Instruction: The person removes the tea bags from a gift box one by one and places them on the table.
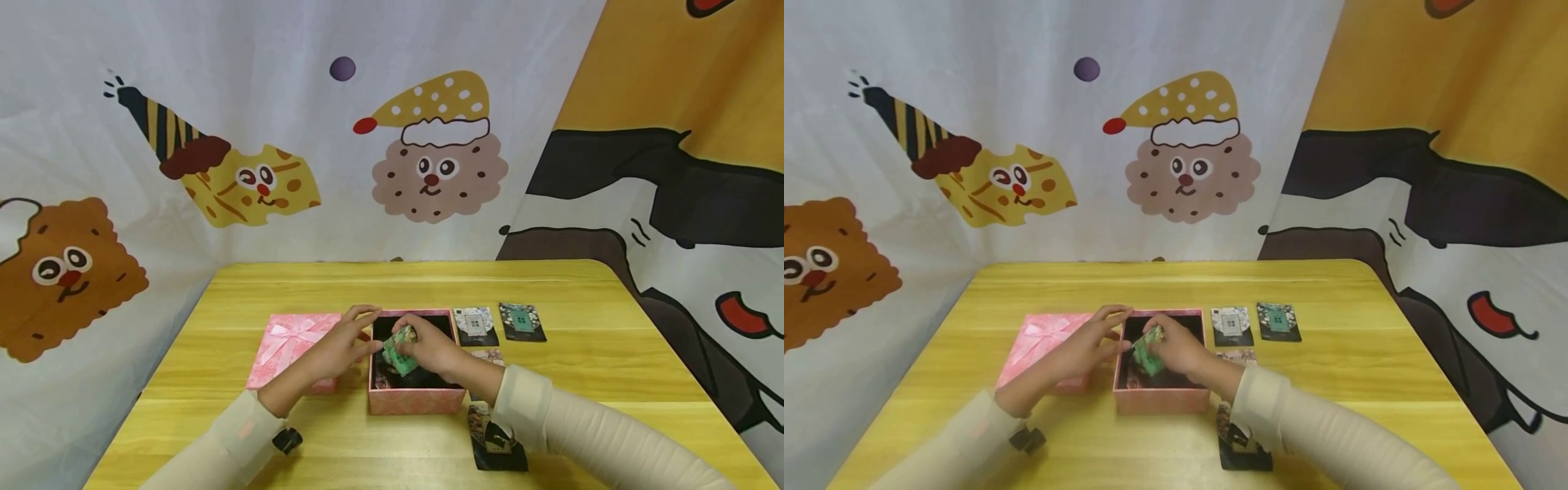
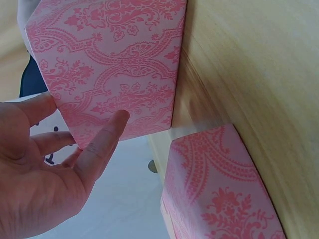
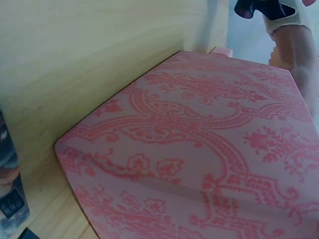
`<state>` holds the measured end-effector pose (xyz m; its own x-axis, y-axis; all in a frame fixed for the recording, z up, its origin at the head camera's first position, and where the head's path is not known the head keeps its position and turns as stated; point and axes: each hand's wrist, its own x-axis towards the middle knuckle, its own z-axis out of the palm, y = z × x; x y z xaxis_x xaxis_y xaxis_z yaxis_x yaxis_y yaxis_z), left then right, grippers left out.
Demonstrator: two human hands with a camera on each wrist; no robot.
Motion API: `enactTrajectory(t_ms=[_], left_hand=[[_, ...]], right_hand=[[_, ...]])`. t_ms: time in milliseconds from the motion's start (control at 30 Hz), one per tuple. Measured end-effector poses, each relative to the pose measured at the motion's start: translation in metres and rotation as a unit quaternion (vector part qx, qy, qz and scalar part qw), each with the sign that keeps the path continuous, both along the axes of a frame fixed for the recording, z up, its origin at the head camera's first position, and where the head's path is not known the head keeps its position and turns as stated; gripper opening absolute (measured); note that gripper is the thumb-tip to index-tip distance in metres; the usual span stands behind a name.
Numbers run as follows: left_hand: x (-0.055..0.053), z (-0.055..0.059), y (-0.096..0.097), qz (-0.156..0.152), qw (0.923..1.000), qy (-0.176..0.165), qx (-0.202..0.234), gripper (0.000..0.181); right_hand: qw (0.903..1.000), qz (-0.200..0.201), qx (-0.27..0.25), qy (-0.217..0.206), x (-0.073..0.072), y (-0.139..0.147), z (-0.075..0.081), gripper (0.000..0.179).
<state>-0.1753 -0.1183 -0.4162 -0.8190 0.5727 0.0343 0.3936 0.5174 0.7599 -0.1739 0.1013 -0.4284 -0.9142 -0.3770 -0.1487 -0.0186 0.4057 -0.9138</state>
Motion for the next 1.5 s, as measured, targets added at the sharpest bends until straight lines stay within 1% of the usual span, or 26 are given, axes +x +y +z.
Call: enactTrajectory(t_ms=[133, 200, 367, 533, 600, 767, 867, 1000, 1233, 1400, 1500], left_hand=[[0.0, 0.0, 0.0, 0.001, 1.0, -0.001, -0.001, 0.064], [0.001, 0.0, 0.0, 0.002, 1.0, -0.001, -0.001, 0.063], [0.0, -0.001, 0.001, 0.006, 0.9999, -0.007, -0.005, 0.064], [-0.001, 0.001, 0.0, 0.006, 0.9999, -0.008, -0.007, 0.066], [-0.001, 0.001, 0.0, 0.005, 1.0, -0.006, -0.006, 0.066], [-0.002, 0.0, 0.002, 0.012, 0.9998, -0.017, 0.001, 0.066], [-0.001, 0.0, 0.002, 0.02, 0.9994, -0.03, 0.004, 0.065], [0.0, 0.001, 0.003, 0.023, 0.9991, -0.036, 0.003, 0.066], [-0.001, 0.001, 0.002, 0.013, 0.9998, -0.011, -0.004, 0.065], [0.0, 0.001, 0.002, 0.013, 0.9998, -0.016, -0.002, 0.065], [0.001, 0.001, 0.002, 0.011, 0.9999, -0.011, -0.005, 0.065]], right_hand=[[0.9996, -0.008, -0.012, -0.023, -0.002, 0.0, -0.003, 0.042], [0.9994, -0.01, -0.014, -0.029, -0.003, 0.0, -0.002, 0.047], [0.9991, -0.025, -0.013, -0.031, -0.004, 0.002, 0.006, 0.042], [0.9979, -0.031, -0.033, -0.047, -0.009, 0.011, 0.025, 0.04], [0.9978, -0.036, -0.034, -0.046, -0.01, 0.015, 0.032, 0.04], [0.9977, -0.038, -0.033, -0.046, -0.013, 0.027, 0.042, 0.04], [0.9975, -0.035, -0.041, -0.045, -0.012, 0.034, 0.045, 0.04], [0.9972, -0.036, -0.048, -0.044, -0.011, 0.043, 0.048, 0.04], [0.9964, -0.035, -0.057, -0.052, -0.006, 0.06, 0.051, 0.041], [0.9955, -0.038, -0.06, -0.063, -0.002, 0.07, 0.053, 0.043], [0.9948, -0.041, -0.064, -0.068, -0.001, 0.078, 0.053, 0.043]])
